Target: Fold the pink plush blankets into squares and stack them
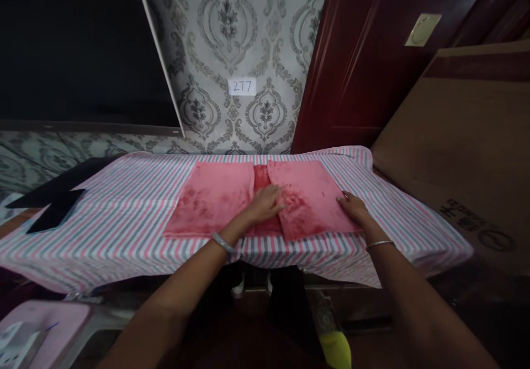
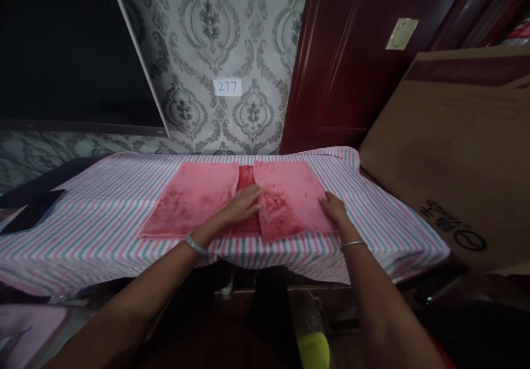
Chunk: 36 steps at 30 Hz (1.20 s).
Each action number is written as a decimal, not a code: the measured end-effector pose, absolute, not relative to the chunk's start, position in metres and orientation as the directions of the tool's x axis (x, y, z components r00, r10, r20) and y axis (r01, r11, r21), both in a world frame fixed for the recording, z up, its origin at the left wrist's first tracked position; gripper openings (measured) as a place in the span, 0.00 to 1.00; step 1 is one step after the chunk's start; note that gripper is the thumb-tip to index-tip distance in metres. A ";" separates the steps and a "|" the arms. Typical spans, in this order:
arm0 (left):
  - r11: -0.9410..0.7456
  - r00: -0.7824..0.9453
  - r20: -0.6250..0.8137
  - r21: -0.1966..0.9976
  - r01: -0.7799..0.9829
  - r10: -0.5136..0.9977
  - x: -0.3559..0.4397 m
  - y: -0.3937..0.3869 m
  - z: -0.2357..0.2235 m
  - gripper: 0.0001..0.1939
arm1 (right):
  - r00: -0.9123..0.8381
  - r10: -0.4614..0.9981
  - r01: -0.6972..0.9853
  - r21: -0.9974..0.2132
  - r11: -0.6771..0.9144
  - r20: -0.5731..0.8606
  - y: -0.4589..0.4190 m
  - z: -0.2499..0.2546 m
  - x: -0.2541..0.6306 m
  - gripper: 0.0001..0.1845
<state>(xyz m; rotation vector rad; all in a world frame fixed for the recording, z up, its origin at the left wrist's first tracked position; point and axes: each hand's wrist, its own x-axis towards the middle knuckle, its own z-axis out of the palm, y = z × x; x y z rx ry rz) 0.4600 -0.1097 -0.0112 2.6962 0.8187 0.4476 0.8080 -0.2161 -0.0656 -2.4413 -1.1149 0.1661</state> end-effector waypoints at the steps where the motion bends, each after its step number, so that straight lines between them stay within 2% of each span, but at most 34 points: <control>1: -0.743 0.720 0.215 0.330 0.583 0.660 0.449 -0.102 -0.009 0.32 | 0.675 0.734 0.676 -0.462 -0.575 0.074 -0.217 -0.066 0.811 0.31; 3: -0.589 0.568 0.158 0.259 0.765 0.808 0.429 -0.090 -0.011 0.35 | 0.690 0.721 0.651 -0.484 -0.585 0.056 -0.219 -0.068 0.814 0.30; 5: -0.500 0.490 0.099 0.170 0.849 0.866 0.419 -0.085 -0.019 0.38 | 0.699 0.715 0.639 -0.482 -0.600 0.036 -0.220 -0.069 0.810 0.29; 9: -0.539 0.538 0.025 0.064 0.840 0.842 0.418 -0.091 -0.039 0.45 | 0.720 0.694 0.640 -0.407 -0.652 0.021 -0.222 -0.066 0.794 0.29; 16: -0.557 0.555 0.046 0.091 0.826 0.830 0.419 -0.094 -0.040 0.43 | 0.718 0.693 0.677 -0.289 -0.677 0.061 -0.226 -0.061 0.772 0.29; 22: -0.589 0.583 0.081 0.099 0.802 0.808 0.416 -0.092 -0.043 0.40 | 0.720 0.692 0.672 -0.296 -0.679 0.047 -0.227 -0.054 0.767 0.28; 28: -0.561 0.566 -0.007 0.127 0.818 0.824 0.417 -0.087 -0.035 0.40 | 0.728 0.683 0.664 -0.316 -0.678 0.064 -0.227 -0.055 0.765 0.28; 30: -0.568 0.574 0.003 0.140 0.811 0.819 0.417 -0.091 -0.034 0.39 | 0.732 0.678 0.658 -0.320 -0.682 0.059 -0.227 -0.055 0.765 0.28; 36: -0.647 0.647 0.029 0.094 0.757 0.762 0.420 -0.108 -0.042 0.36 | 0.733 0.677 0.659 -0.319 -0.682 0.066 -0.227 -0.055 0.765 0.29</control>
